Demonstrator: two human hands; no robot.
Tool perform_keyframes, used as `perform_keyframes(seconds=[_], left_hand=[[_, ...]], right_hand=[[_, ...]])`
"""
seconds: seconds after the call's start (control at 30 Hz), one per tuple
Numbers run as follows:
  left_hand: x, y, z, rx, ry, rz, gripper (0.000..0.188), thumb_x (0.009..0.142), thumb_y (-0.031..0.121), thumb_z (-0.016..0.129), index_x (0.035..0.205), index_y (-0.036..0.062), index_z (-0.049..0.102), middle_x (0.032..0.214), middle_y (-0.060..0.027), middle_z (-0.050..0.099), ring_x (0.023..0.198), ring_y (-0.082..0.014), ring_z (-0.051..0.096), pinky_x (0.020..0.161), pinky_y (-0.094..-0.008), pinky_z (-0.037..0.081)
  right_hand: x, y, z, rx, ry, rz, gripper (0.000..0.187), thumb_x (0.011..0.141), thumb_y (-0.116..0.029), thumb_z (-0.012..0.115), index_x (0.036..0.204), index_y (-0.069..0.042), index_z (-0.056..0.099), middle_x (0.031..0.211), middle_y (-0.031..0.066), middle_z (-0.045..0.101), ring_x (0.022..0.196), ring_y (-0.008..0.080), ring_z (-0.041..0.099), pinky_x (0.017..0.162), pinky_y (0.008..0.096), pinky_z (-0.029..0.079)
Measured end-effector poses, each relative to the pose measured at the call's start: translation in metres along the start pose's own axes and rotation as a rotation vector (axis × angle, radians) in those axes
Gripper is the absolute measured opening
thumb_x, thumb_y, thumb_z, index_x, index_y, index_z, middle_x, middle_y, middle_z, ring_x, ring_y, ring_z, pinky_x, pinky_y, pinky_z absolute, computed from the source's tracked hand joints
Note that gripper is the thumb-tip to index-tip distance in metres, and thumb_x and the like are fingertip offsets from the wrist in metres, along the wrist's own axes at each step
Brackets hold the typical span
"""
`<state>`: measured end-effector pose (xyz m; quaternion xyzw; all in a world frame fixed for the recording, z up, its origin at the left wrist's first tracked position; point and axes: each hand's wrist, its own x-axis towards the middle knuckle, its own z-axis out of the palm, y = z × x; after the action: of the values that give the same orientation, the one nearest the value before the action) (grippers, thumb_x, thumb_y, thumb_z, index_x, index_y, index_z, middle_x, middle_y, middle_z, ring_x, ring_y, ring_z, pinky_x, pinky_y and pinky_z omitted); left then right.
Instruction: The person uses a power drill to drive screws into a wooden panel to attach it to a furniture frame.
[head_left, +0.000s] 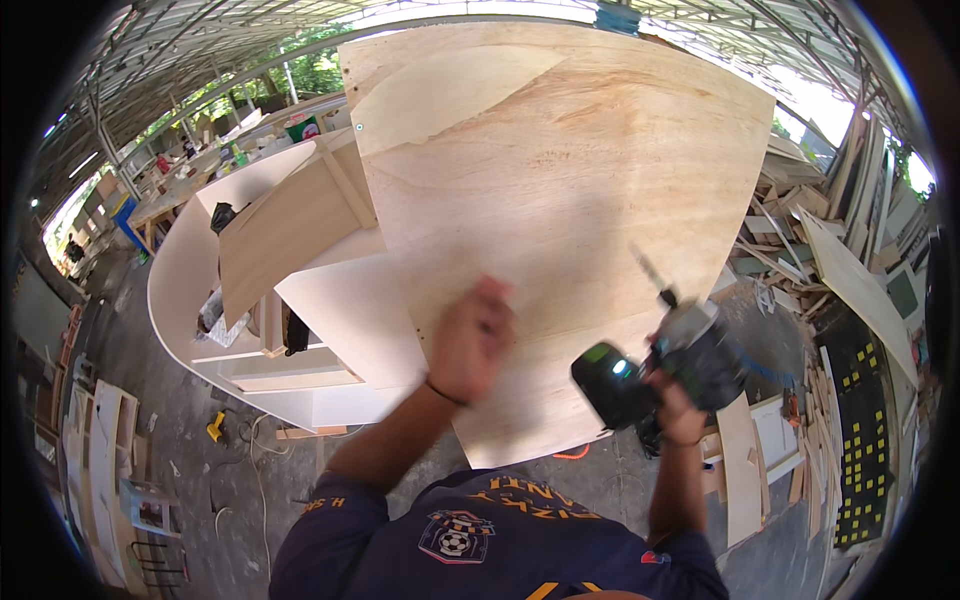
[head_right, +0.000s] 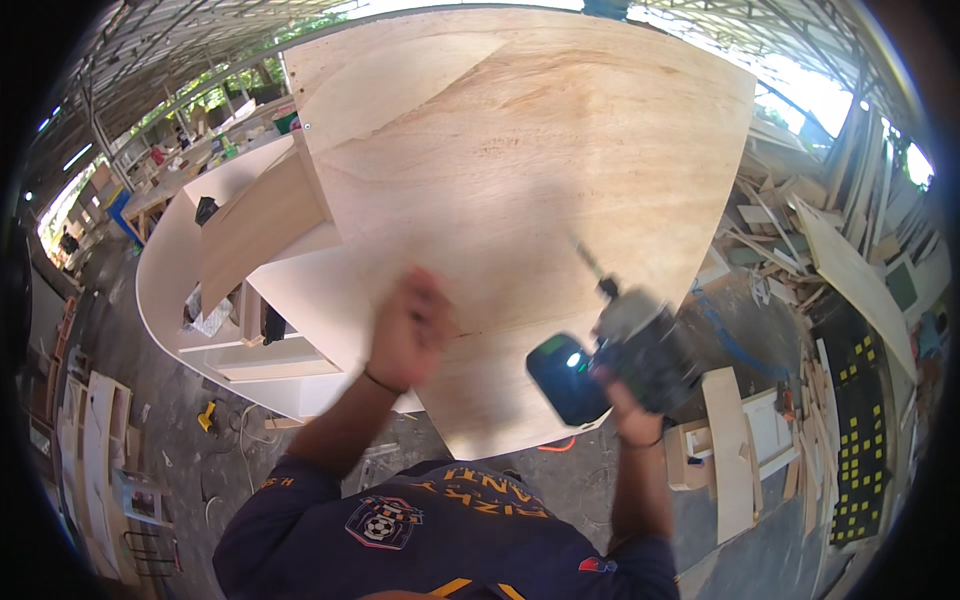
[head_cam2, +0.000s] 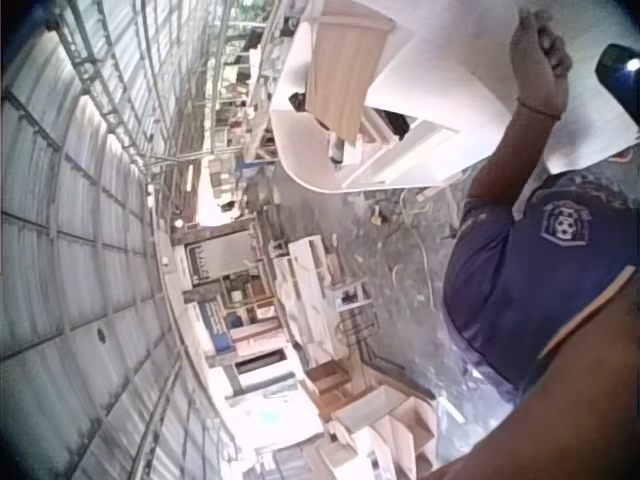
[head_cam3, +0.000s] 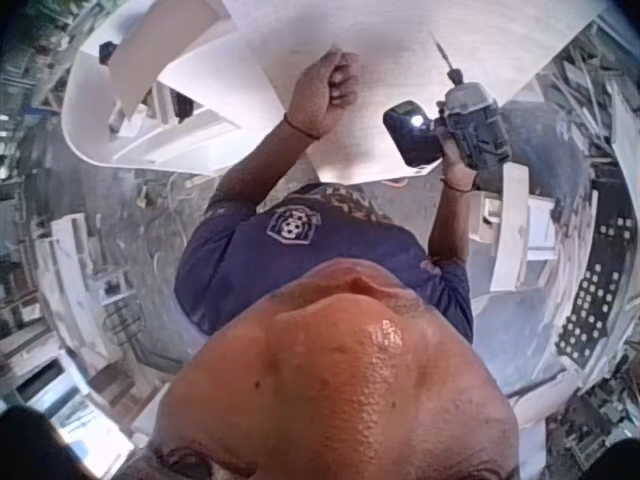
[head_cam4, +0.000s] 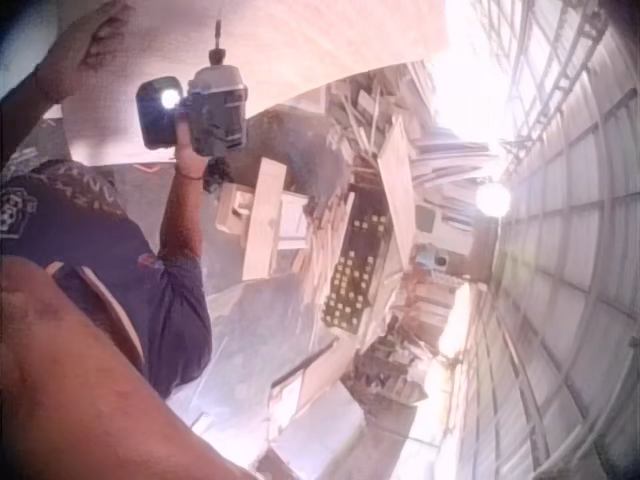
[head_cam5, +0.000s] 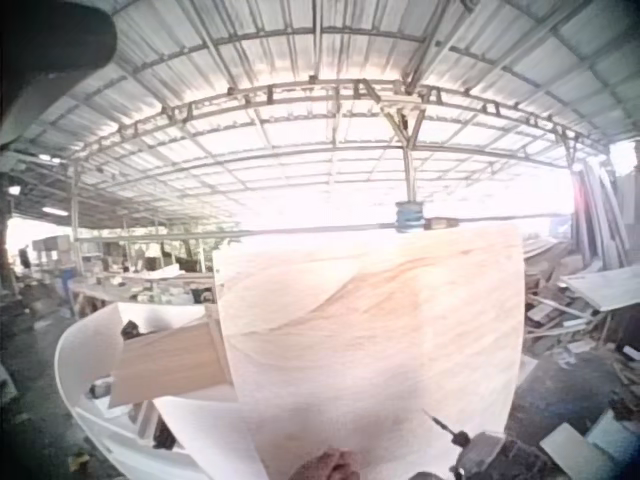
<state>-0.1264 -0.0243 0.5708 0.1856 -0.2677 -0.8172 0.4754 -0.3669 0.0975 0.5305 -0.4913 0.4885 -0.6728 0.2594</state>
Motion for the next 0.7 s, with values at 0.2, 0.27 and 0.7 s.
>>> perform_keyframes(seconds=[0.2,0.27,0.7], left_hand=[[0.057,0.195,0.001,0.09,0.036,0.861,0.039,0.094,0.042,0.045,0.07,0.0117,0.048,0.055,0.0051,0.028,0.045,-0.0066,0.023,0.04,-0.0236,0.019],[0.077,0.236,0.018,0.156,0.119,0.934,0.038,0.094,0.04,0.045,0.074,0.0088,0.052,0.056,0.0051,0.028,0.046,-0.0068,0.022,0.04,-0.023,0.018],[0.225,0.331,0.136,3.053,-0.315,1.48,0.031,0.086,0.034,0.053,0.085,0.0071,0.069,0.07,-0.0136,0.063,0.067,-0.0287,0.061,0.064,-0.0358,0.048]], right_hand=[[0.122,-0.131,0.039,-0.132,-0.049,-0.193,0.011,0.067,-0.005,0.058,0.077,-0.001,0.063,0.087,0.0088,0.065,0.079,0.0141,0.059,0.065,0.0254,0.045],[0.149,-0.172,0.062,-0.287,-0.107,-0.307,0.007,0.068,-0.006,0.056,0.065,-0.001,0.059,0.083,0.0087,0.064,0.077,0.0149,0.059,0.061,0.0257,0.044],[0.197,-0.196,0.122,-0.507,-0.173,-0.23,0.028,0.065,-0.007,0.057,0.09,0.003,0.063,0.076,0.0049,0.061,0.057,0.0094,0.05,0.054,0.0235,0.041]])
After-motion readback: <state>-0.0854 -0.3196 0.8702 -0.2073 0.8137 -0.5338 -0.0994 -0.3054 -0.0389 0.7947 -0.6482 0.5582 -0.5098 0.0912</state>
